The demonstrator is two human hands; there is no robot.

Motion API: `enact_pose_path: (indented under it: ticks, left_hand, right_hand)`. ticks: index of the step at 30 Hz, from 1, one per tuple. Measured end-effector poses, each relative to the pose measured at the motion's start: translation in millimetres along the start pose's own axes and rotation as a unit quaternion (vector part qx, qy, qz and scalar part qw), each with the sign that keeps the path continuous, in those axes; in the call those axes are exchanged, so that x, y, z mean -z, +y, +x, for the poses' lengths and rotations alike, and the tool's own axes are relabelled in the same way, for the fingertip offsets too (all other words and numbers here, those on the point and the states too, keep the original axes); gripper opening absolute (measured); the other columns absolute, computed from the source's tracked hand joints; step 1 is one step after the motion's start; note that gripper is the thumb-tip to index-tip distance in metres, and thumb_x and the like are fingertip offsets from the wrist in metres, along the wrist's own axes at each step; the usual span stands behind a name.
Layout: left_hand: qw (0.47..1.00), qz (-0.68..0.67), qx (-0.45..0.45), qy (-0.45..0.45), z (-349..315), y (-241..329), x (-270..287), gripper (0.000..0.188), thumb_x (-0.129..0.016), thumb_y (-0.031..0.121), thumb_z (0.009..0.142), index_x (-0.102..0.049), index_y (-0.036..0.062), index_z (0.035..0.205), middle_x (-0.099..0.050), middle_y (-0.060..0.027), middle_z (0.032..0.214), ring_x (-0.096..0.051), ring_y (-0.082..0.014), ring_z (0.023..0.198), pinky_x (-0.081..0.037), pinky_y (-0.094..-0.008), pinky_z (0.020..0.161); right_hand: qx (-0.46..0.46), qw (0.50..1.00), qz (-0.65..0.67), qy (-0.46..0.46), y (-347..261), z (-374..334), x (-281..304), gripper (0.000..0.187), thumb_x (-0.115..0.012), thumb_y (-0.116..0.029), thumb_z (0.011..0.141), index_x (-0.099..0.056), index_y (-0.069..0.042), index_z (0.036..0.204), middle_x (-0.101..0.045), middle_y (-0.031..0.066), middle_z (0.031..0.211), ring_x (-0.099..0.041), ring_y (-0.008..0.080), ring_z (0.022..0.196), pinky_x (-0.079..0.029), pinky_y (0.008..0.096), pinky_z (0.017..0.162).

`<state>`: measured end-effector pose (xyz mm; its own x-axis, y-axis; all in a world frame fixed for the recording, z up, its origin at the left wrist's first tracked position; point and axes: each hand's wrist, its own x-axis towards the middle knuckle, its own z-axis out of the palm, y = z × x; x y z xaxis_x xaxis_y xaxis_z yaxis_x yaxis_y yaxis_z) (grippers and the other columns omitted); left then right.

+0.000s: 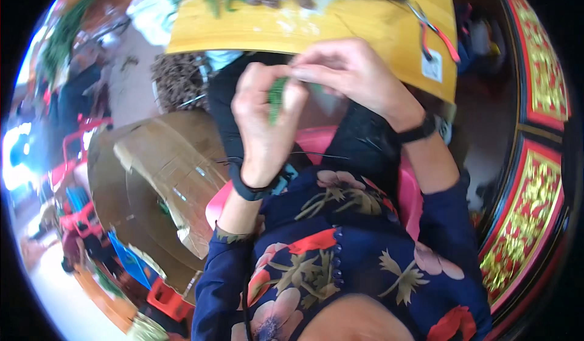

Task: Assembling decorative items by trimming and attaching small pine branches to cones.

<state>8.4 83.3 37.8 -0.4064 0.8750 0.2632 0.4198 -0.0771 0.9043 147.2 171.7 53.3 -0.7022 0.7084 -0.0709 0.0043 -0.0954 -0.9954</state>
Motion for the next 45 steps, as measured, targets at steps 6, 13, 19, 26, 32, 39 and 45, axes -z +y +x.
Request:
enact_pose_path:
  ticks: [6, 13, 19, 26, 32, 39, 45]
  left_hand:
    - [0.983, -0.145, 0.088, -0.075, -3, -2, 7, 0.01, -0.062, 0.006, 0.072, -0.063, -0.0006, 0.079, -0.055, -0.0122, 0.073, -0.056, -0.0226, 0.068, -0.044, -0.0309, 0.062]
    - [0.984, -0.144, 0.06, -0.084, -2, 6, 15, 0.011, -0.062, 0.008, 0.077, -0.063, -0.0017, 0.082, -0.054, -0.0103, 0.075, -0.056, -0.0186, 0.069, -0.044, -0.0286, 0.062]
    - [0.988, -0.134, -0.07, 0.008, 0, -2, 15, 0.013, -0.064, 0.009, 0.079, -0.062, -0.0018, 0.087, -0.057, -0.0097, 0.076, -0.056, -0.0161, 0.067, -0.044, -0.0284, 0.06]
    - [0.969, -0.195, 0.104, -0.107, 0, 1, 8, 0.013, -0.064, 0.011, 0.082, -0.063, 0.0004, 0.089, -0.064, -0.0097, 0.077, -0.06, -0.0151, 0.069, -0.046, -0.0289, 0.06]
    - [0.885, -0.408, 0.171, -0.142, -3, -17, 2, 0.011, -0.063, 0.011, 0.086, -0.064, 0.0011, 0.091, -0.063, -0.0013, 0.081, -0.056, -0.0068, 0.071, -0.044, -0.0215, 0.062]
    - [0.798, -0.452, 0.285, -0.28, 20, -17, 35, 0.012, -0.063, 0.01, 0.085, -0.065, 0.0022, 0.094, -0.064, 0.0, 0.081, -0.054, -0.0048, 0.068, -0.042, -0.0186, 0.063]
    - [0.748, -0.439, 0.316, -0.384, 23, -14, 43, 0.011, -0.064, 0.009, 0.083, -0.066, 0.0018, 0.091, -0.062, 0.0013, 0.075, -0.051, -0.0049, 0.063, -0.036, -0.0192, 0.055]
  right_hand:
    - [-0.065, 0.998, -0.022, 0.007, -8, -3, -2, 0.004, -0.065, -0.01, 0.085, -0.063, -0.007, 0.084, -0.056, -0.0071, 0.072, -0.042, -0.0021, 0.057, -0.027, 0.0154, 0.046]
    - [-0.143, 0.989, 0.021, 0.015, -17, -3, -5, 0.005, -0.062, -0.01, 0.087, -0.059, -0.006, 0.09, -0.054, -0.0067, 0.073, -0.039, -0.002, 0.054, -0.025, 0.0142, 0.045]
    - [-0.109, 0.993, 0.028, 0.046, -10, 2, -11, 0.007, -0.061, -0.011, 0.088, -0.058, -0.004, 0.09, -0.054, -0.0056, 0.073, -0.038, -0.0007, 0.053, -0.026, 0.0146, 0.044]
    - [-0.088, 0.987, -0.041, 0.127, -7, -8, -3, 0.007, -0.063, -0.009, 0.087, -0.063, -0.002, 0.089, -0.056, -0.0028, 0.069, -0.043, 0.002, 0.052, -0.031, 0.0162, 0.045]
    - [-0.044, 0.97, -0.22, 0.096, -15, -11, -7, 0.009, -0.061, -0.008, 0.088, -0.064, 0.0, 0.09, -0.056, -0.0024, 0.07, -0.048, 0.0034, 0.056, -0.036, 0.0168, 0.049]
    - [0.289, 0.894, -0.339, 0.054, -20, -4, -16, 0.008, -0.07, -0.002, 0.077, -0.066, 0.0, 0.084, -0.061, 0.0051, 0.081, -0.056, 0.0101, 0.074, -0.042, 0.0204, 0.06]
    - [0.396, 0.83, -0.372, -0.128, -38, 2, -2, 0.009, -0.07, -0.001, 0.075, -0.066, 0.0, 0.083, -0.063, 0.0075, 0.079, -0.058, 0.0164, 0.071, -0.043, 0.0244, 0.061]
